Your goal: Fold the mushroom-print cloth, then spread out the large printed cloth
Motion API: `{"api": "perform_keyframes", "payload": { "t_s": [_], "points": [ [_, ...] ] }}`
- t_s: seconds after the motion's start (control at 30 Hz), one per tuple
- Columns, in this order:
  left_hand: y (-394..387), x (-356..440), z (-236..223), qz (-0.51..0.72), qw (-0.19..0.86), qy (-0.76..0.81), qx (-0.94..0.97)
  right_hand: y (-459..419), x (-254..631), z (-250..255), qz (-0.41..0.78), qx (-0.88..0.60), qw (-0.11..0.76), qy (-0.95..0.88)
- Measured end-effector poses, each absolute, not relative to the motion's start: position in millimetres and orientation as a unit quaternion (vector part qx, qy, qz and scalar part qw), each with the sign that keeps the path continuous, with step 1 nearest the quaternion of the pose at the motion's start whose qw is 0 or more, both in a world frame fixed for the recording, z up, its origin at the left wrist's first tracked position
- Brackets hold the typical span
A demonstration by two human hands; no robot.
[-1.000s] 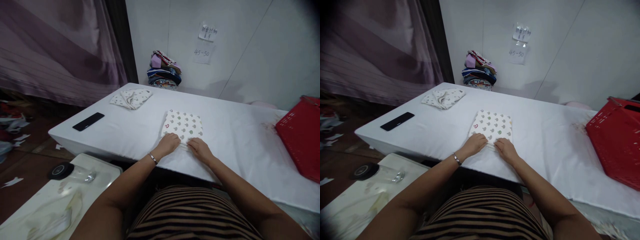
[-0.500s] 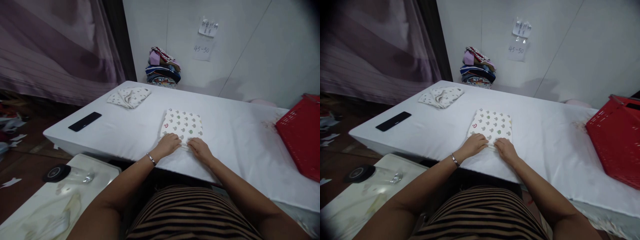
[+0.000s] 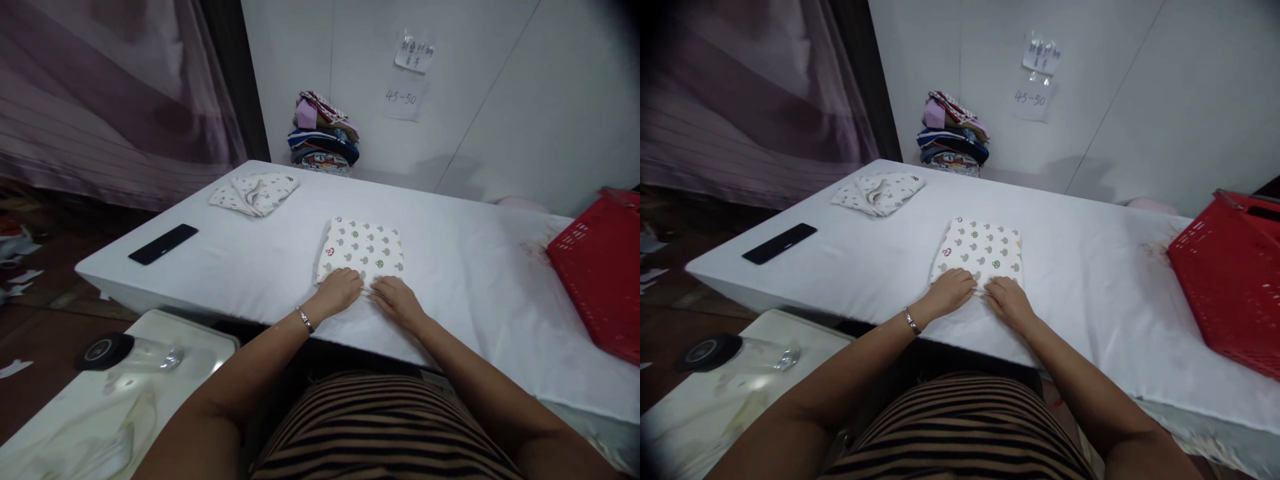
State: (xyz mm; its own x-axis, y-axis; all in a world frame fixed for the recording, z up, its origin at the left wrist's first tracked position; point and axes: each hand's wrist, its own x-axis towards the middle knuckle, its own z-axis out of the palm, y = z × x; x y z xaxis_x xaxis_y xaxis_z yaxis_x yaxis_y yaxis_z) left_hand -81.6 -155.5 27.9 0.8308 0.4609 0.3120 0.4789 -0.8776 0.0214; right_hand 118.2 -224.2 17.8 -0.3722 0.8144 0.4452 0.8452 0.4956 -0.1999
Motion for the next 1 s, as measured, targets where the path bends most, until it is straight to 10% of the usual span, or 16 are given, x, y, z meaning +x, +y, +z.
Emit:
{"api": "perform_keyframes", "payload": {
  "t_s": [1.0],
  "points": [
    [-162, -100, 19, -0.178, 0.056, -0.243, -0.952, -232, 113, 6, -0.12, -0.472, 0.239, -0.84]
  ]
}}
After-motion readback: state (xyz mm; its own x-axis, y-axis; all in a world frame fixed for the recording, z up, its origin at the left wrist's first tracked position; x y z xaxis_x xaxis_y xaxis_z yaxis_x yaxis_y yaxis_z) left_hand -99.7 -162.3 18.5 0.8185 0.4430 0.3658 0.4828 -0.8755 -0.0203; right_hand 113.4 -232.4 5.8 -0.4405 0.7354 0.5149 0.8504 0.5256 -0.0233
